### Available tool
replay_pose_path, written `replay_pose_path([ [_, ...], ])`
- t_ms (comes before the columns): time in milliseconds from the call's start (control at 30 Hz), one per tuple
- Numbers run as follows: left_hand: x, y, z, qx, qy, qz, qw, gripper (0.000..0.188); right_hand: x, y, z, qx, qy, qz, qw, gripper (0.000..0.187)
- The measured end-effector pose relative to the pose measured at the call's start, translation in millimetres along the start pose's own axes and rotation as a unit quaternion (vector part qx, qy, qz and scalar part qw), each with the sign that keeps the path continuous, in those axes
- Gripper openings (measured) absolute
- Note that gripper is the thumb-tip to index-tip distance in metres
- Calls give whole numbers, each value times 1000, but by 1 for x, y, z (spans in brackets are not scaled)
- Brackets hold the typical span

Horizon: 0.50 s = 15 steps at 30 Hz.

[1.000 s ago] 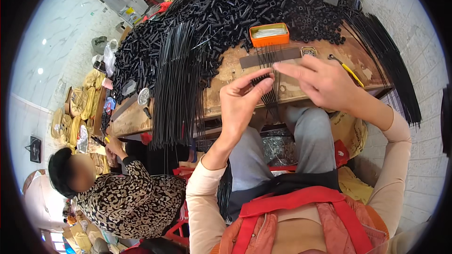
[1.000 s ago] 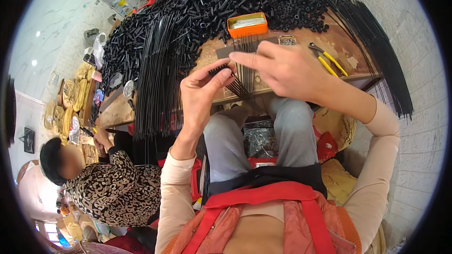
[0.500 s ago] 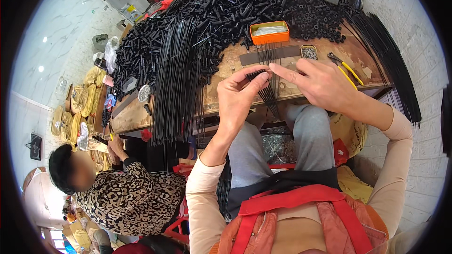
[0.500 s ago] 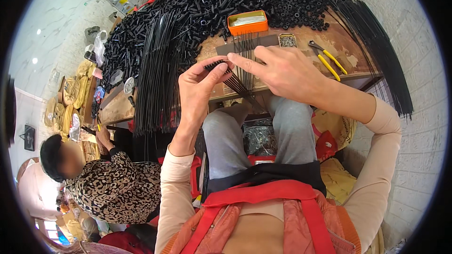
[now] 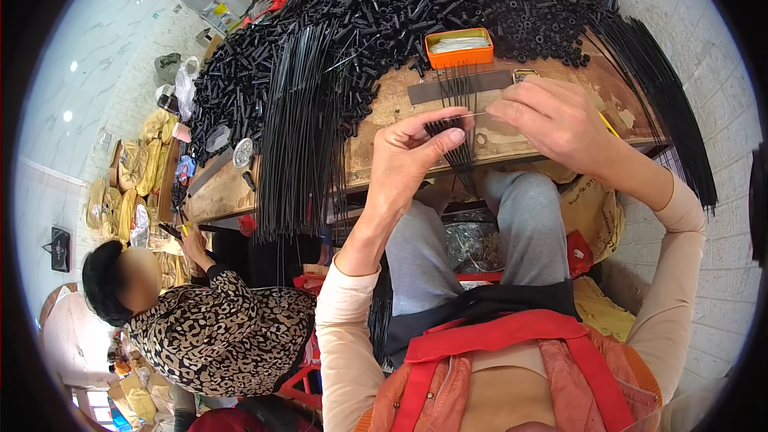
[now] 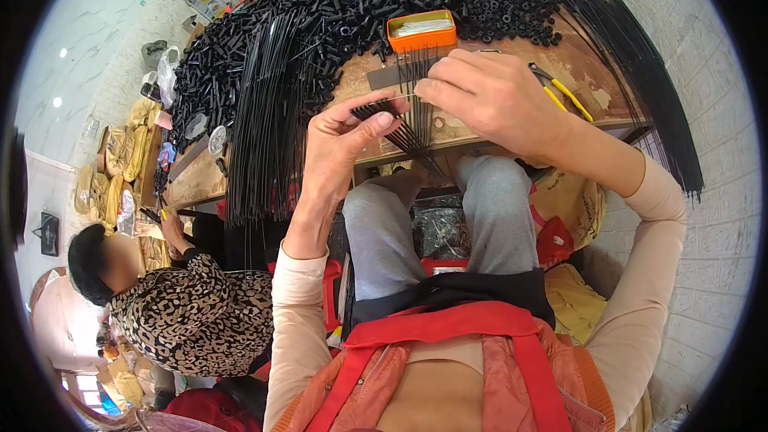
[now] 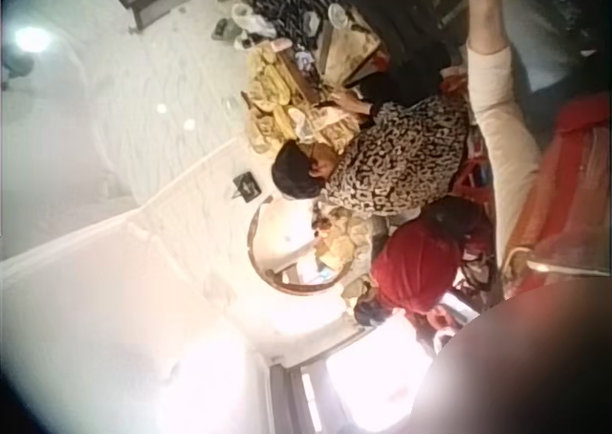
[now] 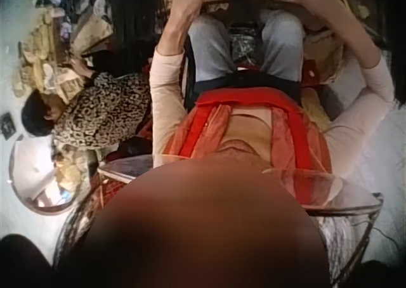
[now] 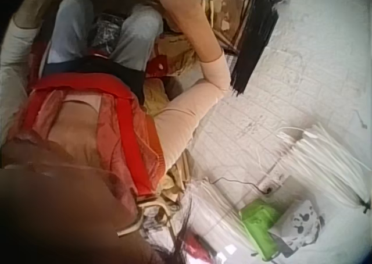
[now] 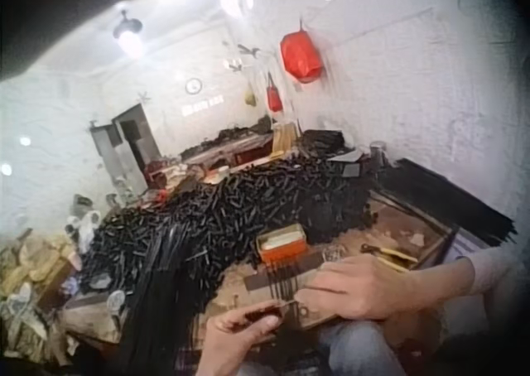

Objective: Assembling industrial brushes by grouping bundles of black bristles, inserting them into a metal base, and using pliers for finishing.

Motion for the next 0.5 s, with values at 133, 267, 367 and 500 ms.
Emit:
replay_pose_path([
  [133,0,1,-2,25,-15,-14,999,30,-3,-4,-4,7,-21,1,1000,29],
  [267,0,5,-2,27,-15,-35,999,30,-7,-8,-7,13,-39,8,999,31],
  [367,1,8,-2,26,-28,-44,998,30,-7,-4,-10,-6,-46,1,999,34],
  [500,2,4,-3,14,-28,-38,999,30,-6,-7,-18,-13,-62,3,998,40],
])
Point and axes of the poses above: each hand's wrist, its own x-axis away from the middle knuckle, its own y-axis out of the palm, z = x × y, the point moved 9 cm from there along -x, towards the middle knuckle, and after that the axes turned 1 degree about -z, right-handed, at the moved point
